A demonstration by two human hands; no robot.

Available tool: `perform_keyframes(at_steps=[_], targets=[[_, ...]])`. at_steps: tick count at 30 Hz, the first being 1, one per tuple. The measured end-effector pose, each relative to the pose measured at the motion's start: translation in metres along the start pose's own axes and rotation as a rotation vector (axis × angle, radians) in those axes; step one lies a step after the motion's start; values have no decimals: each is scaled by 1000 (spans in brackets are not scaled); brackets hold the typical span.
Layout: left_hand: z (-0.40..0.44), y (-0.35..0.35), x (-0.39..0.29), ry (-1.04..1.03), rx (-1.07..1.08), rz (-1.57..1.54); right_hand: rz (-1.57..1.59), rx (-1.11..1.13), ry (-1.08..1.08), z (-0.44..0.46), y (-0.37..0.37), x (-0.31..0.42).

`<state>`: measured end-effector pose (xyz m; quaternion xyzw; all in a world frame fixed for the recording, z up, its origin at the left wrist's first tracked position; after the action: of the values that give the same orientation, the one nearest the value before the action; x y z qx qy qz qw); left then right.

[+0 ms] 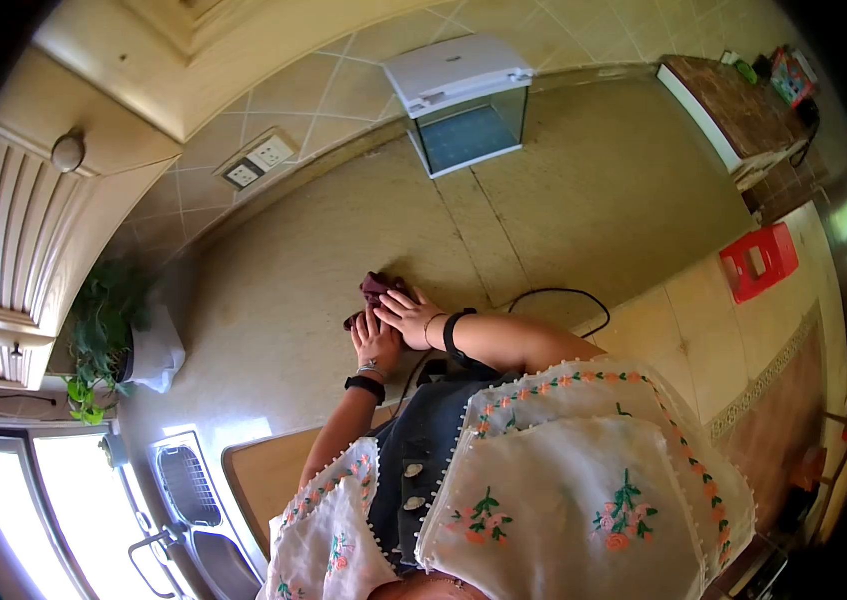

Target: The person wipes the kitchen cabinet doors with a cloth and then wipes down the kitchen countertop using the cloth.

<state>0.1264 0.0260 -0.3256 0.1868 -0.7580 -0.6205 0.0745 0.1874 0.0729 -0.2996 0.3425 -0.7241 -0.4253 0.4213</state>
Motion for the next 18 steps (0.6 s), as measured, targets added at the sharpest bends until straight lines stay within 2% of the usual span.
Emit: perform_keyframes(at_steps=[6,9,11,18], targets=[[-2,-2,-53,-27,6,96,46,72,-2,-39,5,-38],[0,-6,-103,-34,84,125,60,142,-28,-67,-1,-75],[4,-11,-143,-69,56,121,130,151,-63,-94,2,-102],[23,-27,-281,-185,62,218,126,14,-127,-186,0,-207]])
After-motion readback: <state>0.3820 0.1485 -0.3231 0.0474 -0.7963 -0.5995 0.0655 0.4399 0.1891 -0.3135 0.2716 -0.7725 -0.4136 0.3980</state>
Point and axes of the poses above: each hand's wrist, its own z-axis towards the middle knuckle, its own y-axis out of the back of the hand, x = y × z, the point moved 9 cm from there along z, towards the middle knuckle, and after that the axes turned 4 degrees about x, right-handed, at the moved point
